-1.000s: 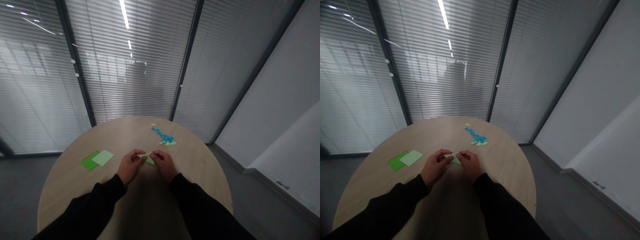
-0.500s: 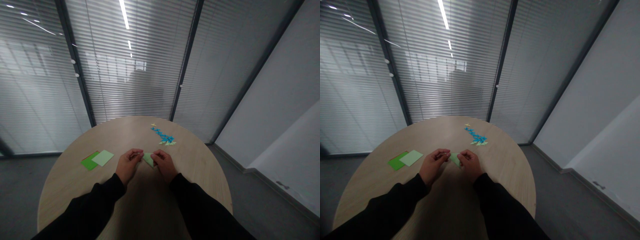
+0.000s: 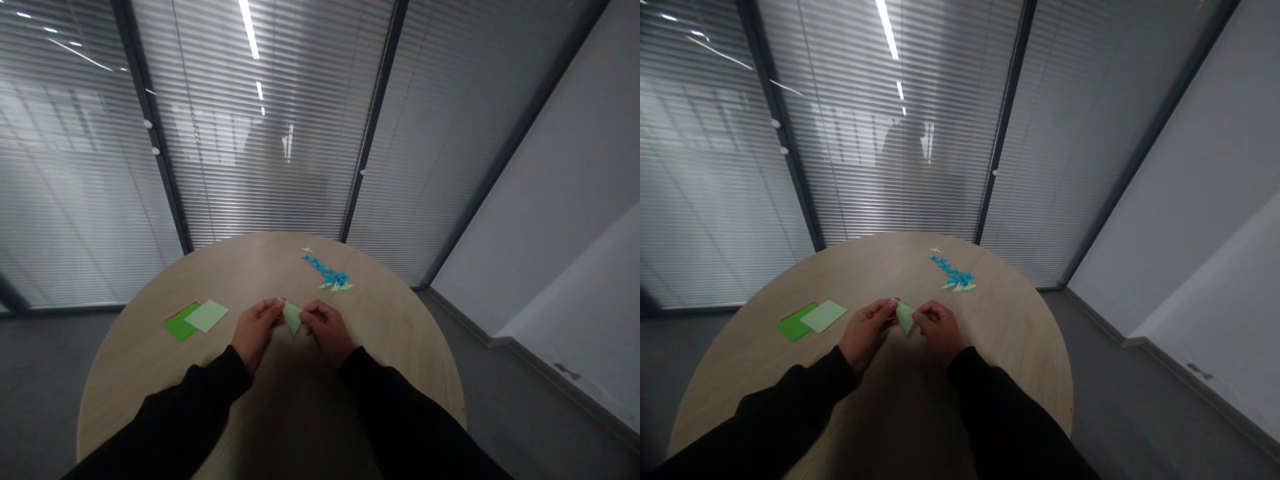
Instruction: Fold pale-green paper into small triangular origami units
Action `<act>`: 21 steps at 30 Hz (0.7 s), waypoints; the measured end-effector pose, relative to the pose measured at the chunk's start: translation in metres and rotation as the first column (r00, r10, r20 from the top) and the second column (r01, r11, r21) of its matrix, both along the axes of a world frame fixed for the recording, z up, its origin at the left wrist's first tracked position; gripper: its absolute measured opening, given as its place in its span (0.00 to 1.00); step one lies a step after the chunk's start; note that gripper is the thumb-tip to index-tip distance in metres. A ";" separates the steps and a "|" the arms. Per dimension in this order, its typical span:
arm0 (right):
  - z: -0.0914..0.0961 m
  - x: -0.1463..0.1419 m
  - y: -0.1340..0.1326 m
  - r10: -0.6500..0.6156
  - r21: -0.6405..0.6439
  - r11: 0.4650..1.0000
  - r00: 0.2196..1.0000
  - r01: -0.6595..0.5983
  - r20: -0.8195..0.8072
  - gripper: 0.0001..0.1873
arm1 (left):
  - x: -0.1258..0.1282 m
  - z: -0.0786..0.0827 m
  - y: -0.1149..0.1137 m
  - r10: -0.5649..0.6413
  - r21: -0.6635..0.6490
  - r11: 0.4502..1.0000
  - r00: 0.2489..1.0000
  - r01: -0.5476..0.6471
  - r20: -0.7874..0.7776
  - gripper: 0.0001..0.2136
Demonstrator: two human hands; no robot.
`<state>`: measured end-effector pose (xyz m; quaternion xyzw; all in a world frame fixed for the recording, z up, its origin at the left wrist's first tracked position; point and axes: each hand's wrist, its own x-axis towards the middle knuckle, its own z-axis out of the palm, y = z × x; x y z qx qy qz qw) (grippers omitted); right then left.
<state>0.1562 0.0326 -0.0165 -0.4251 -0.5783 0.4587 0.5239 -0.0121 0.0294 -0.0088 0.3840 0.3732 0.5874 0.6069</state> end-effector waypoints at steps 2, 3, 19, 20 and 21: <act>0.001 0.000 -0.001 0.006 -0.004 1.000 1.000 -0.006 0.004 0.11 | 0.001 0.002 -0.002 0.003 0.015 1.000 1.000 -0.003 -0.012 0.17; 0.001 -0.001 -0.001 0.010 -0.004 1.000 1.000 -0.010 0.010 0.11 | 0.001 0.004 -0.003 0.009 0.018 1.000 1.000 -0.009 -0.019 0.17; 0.004 -0.004 -0.005 0.009 -0.004 1.000 1.000 -0.009 -0.021 0.12 | -0.002 -0.001 -0.002 0.078 0.251 0.966 0.856 0.062 -0.512 0.19; 0.004 -0.004 -0.004 0.016 -0.007 1.000 1.000 -0.016 -0.025 0.13 | -0.002 -0.001 -0.002 0.102 0.261 0.964 0.836 0.050 -0.539 0.19; 0.004 -0.004 -0.004 0.024 -0.009 1.000 0.999 -0.024 -0.024 0.13 | -0.003 0.000 -0.003 0.126 0.271 0.962 0.819 0.037 -0.560 0.19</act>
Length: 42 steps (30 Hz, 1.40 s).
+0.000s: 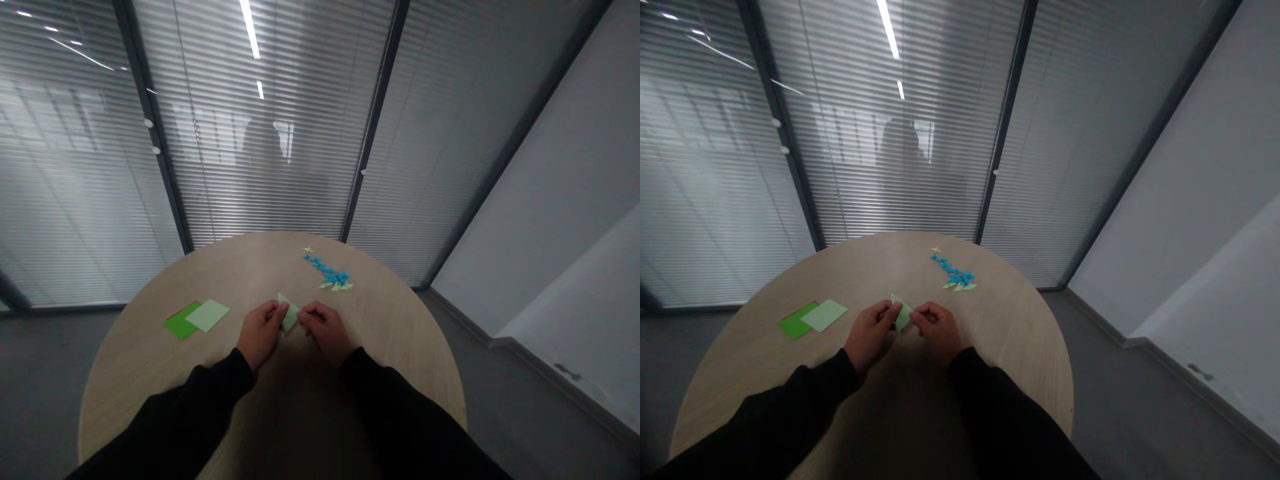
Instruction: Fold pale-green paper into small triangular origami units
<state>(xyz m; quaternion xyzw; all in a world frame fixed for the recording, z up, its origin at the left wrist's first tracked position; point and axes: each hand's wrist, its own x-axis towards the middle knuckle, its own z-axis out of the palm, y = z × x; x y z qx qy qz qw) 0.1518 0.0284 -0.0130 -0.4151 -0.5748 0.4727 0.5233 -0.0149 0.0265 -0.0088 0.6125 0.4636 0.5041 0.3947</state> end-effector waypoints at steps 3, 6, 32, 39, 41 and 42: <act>0.000 0.000 0.000 0.009 -0.002 1.000 1.000 -0.009 0.010 0.13 | -0.001 0.003 -0.001 0.024 0.004 1.000 0.999 -0.023 -0.027 0.20; 0.000 0.001 0.001 -0.019 -0.015 1.000 1.000 0.019 -0.011 0.12 | 0.000 0.006 -0.002 -0.032 -0.071 0.997 0.999 0.033 0.014 0.20; -0.001 0.005 0.004 -0.161 -0.037 0.987 0.986 0.159 -0.052 0.14 | 0.003 0.004 -0.002 -0.194 -0.218 0.952 0.975 0.214 0.107 0.20; -0.010 0.008 0.009 -0.225 -0.014 0.974 0.971 0.225 -0.082 0.14 | 0.004 0.013 -0.006 -0.235 -0.259 0.937 0.971 0.235 0.032 0.18; -0.010 0.008 0.009 -0.232 -0.013 0.973 0.969 0.232 -0.082 0.14 | 0.004 0.013 -0.006 -0.241 -0.258 0.937 0.971 0.235 0.010 0.18; -0.010 0.008 0.009 -0.235 -0.016 0.972 0.969 0.235 -0.079 0.14 | 0.003 0.012 -0.006 -0.242 -0.253 0.939 0.970 0.235 0.002 0.17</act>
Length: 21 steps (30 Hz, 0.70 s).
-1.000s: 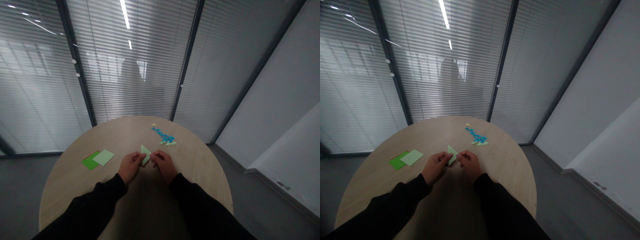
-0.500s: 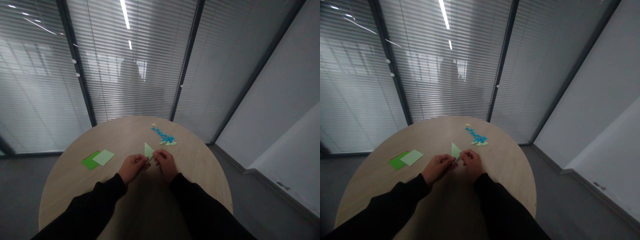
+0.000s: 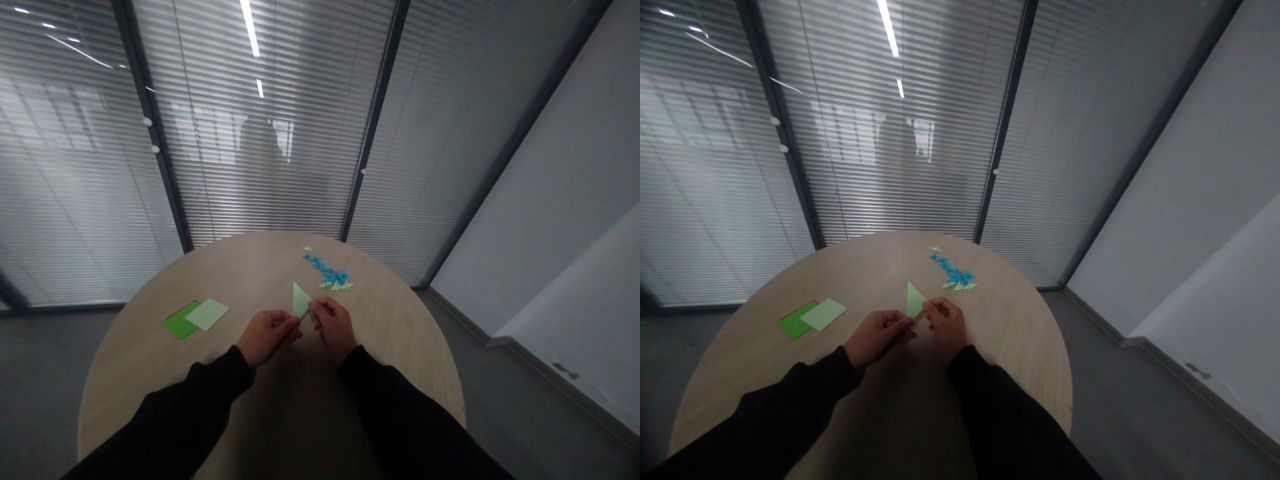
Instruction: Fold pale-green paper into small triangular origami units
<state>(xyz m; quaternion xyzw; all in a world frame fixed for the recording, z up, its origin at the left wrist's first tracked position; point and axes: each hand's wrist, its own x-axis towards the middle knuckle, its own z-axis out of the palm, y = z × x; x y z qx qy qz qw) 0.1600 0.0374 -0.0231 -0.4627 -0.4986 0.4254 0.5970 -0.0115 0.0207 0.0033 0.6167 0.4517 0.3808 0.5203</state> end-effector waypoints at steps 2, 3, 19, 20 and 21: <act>0.002 0.000 -0.002 -0.008 -0.012 1.000 1.000 0.008 0.006 0.14 | 0.000 -0.004 0.002 0.001 0.017 1.000 1.000 -0.001 -0.014 0.16; 0.004 -0.001 -0.003 -0.006 -0.019 1.000 1.000 0.006 0.015 0.14 | -0.001 -0.006 0.003 0.009 0.028 1.000 1.000 -0.009 -0.030 0.16; 0.011 -0.021 -0.017 0.184 -0.064 0.981 0.983 -0.183 0.003 0.13 | -0.002 -0.002 0.003 0.372 0.445 0.856 0.911 -0.262 -0.177 0.18; 0.011 -0.023 -0.019 0.192 -0.068 0.979 0.981 -0.191 0.010 0.13 | -0.002 -0.002 0.003 0.368 0.455 0.853 0.913 -0.256 -0.176 0.17; 0.011 -0.024 -0.020 0.197 -0.070 0.978 0.980 -0.195 0.019 0.13 | -0.003 -0.002 0.004 0.366 0.464 0.848 0.916 -0.255 -0.166 0.17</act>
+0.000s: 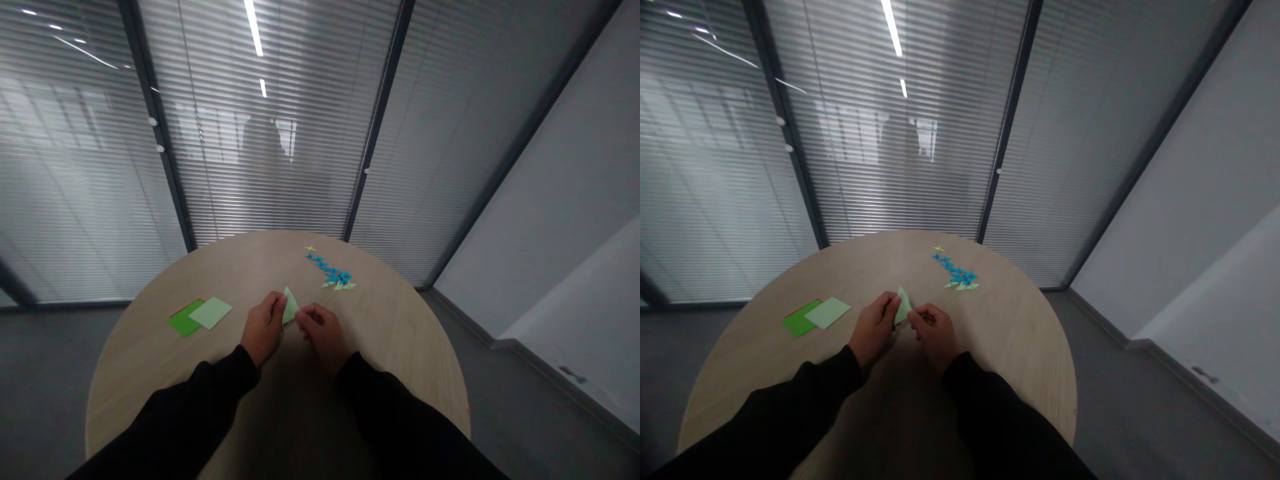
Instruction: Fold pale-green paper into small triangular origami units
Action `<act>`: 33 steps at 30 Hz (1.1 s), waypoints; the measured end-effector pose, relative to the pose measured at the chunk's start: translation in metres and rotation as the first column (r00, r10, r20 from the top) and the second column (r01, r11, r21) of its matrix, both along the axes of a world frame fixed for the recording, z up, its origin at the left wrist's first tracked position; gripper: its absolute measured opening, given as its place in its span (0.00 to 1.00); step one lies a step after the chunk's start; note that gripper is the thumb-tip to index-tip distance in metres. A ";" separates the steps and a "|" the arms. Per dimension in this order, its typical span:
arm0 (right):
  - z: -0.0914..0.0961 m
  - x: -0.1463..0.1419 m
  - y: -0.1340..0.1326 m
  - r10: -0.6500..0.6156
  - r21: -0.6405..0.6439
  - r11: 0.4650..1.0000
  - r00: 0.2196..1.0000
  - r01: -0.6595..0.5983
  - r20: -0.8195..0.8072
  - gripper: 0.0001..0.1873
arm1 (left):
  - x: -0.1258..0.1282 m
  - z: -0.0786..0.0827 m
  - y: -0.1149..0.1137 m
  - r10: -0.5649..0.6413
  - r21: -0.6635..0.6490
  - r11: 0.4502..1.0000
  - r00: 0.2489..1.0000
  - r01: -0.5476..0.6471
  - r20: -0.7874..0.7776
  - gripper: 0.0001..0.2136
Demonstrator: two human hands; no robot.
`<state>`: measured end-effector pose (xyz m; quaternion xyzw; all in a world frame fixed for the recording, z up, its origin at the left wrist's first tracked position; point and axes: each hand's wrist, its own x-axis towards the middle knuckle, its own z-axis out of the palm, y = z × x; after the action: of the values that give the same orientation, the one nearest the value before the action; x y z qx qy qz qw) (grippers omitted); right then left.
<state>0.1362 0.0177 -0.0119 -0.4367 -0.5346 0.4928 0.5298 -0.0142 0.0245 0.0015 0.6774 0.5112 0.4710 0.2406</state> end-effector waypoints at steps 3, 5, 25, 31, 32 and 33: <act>0.000 -0.002 -0.002 0.007 0.000 1.000 0.999 -0.007 0.042 0.12 | -0.001 0.002 0.000 0.013 0.038 0.999 0.998 -0.015 0.057 0.16; 0.001 -0.002 -0.003 0.016 -0.007 1.000 0.998 -0.016 0.066 0.12 | -0.001 0.004 0.000 0.040 0.057 0.997 0.997 -0.045 0.073 0.16; 0.005 -0.001 -0.007 0.084 -0.021 0.996 0.991 -0.082 0.107 0.13 | -0.001 0.009 0.004 0.102 0.138 0.986 0.994 -0.096 -0.040 0.15; 0.003 -0.001 -0.006 0.104 -0.046 0.994 0.989 -0.099 0.102 0.13 | 0.000 0.008 0.004 0.093 0.141 0.986 0.995 -0.087 -0.036 0.15; 0.003 -0.001 -0.005 0.104 -0.046 0.994 0.989 -0.099 0.107 0.12 | 0.000 0.007 0.004 0.092 0.134 0.987 0.995 -0.085 -0.048 0.14; 0.003 -0.001 -0.005 0.104 -0.045 0.994 0.989 -0.099 0.110 0.12 | -0.001 0.006 0.004 0.088 0.124 0.989 0.994 -0.080 -0.062 0.14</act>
<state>0.1354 0.0125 -0.0089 -0.4463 -0.5751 0.5044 0.4643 -0.0151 0.0286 0.0077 0.6841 0.5175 0.4879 0.1619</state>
